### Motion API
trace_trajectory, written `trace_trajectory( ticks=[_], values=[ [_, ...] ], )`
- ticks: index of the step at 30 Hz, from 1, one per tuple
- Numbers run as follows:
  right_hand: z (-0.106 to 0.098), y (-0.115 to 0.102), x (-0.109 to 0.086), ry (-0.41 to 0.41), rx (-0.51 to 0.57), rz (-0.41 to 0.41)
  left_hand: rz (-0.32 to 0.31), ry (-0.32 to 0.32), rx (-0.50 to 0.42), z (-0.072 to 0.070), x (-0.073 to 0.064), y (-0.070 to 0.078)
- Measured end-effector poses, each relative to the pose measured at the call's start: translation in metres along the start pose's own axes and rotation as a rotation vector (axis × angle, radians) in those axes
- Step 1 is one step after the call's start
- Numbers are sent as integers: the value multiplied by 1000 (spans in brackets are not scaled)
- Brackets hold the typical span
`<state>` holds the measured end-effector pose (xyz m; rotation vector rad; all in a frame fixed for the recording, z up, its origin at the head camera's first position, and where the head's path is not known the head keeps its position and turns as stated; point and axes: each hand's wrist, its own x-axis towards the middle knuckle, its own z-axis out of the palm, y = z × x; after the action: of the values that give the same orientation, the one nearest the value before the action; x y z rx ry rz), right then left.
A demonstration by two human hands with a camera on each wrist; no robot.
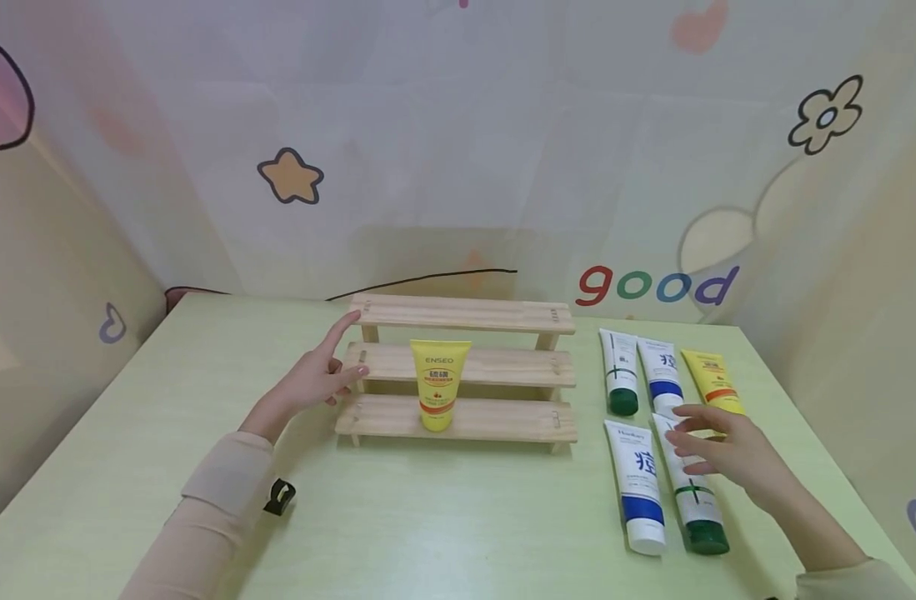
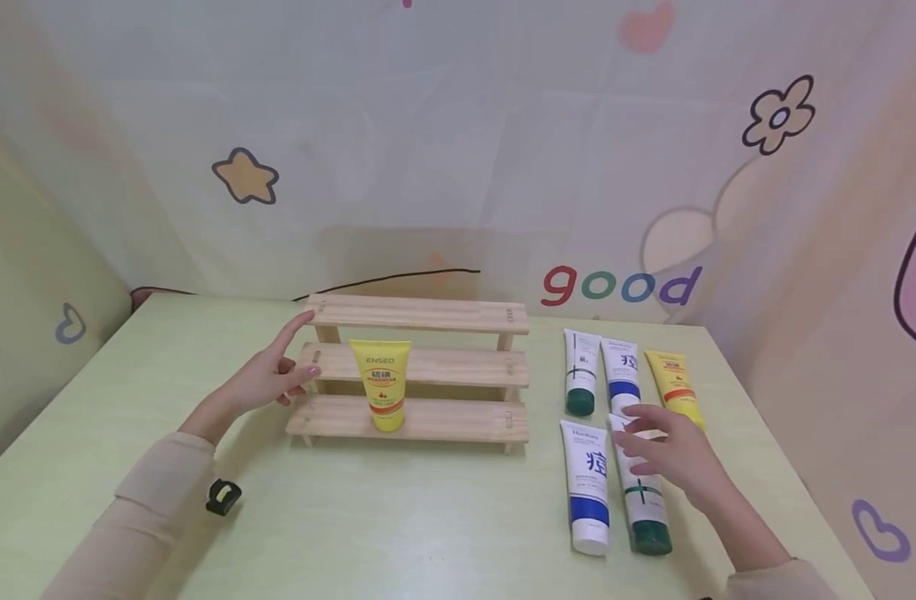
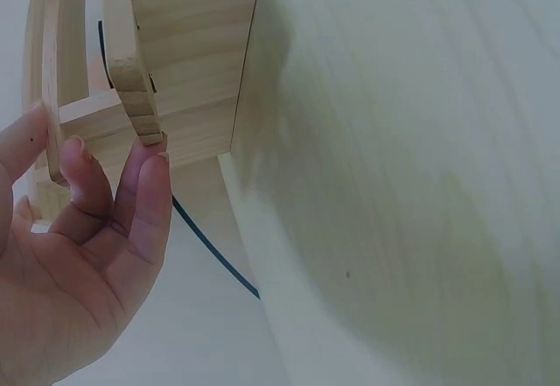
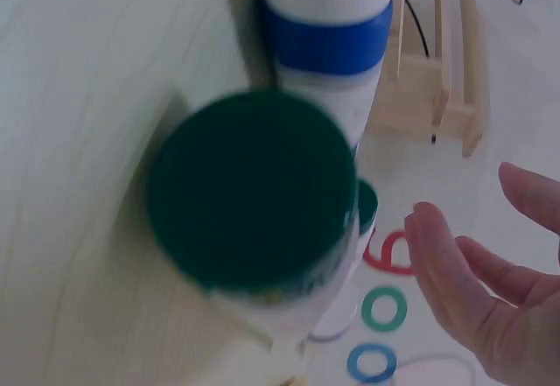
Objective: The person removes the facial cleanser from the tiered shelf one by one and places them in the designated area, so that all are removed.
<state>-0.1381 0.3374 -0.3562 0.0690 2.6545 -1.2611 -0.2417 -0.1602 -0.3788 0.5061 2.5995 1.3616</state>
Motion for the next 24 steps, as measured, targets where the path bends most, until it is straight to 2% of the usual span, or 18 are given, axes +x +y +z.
trace_trajectory(
  ticks=[1,9,14,24],
  values=[
    [4,-4,1,0,8,-22,-1,2,-1,0,2,-5],
    [33,-37,11,54,54,-128,-2,2,3,0,3,-8],
    [52,-56,19,48,126,-215,0,5,9,0,2,-7],
    [88,-92,33,25,266,-339,-10,1,7,0,3,-5]
  ],
)
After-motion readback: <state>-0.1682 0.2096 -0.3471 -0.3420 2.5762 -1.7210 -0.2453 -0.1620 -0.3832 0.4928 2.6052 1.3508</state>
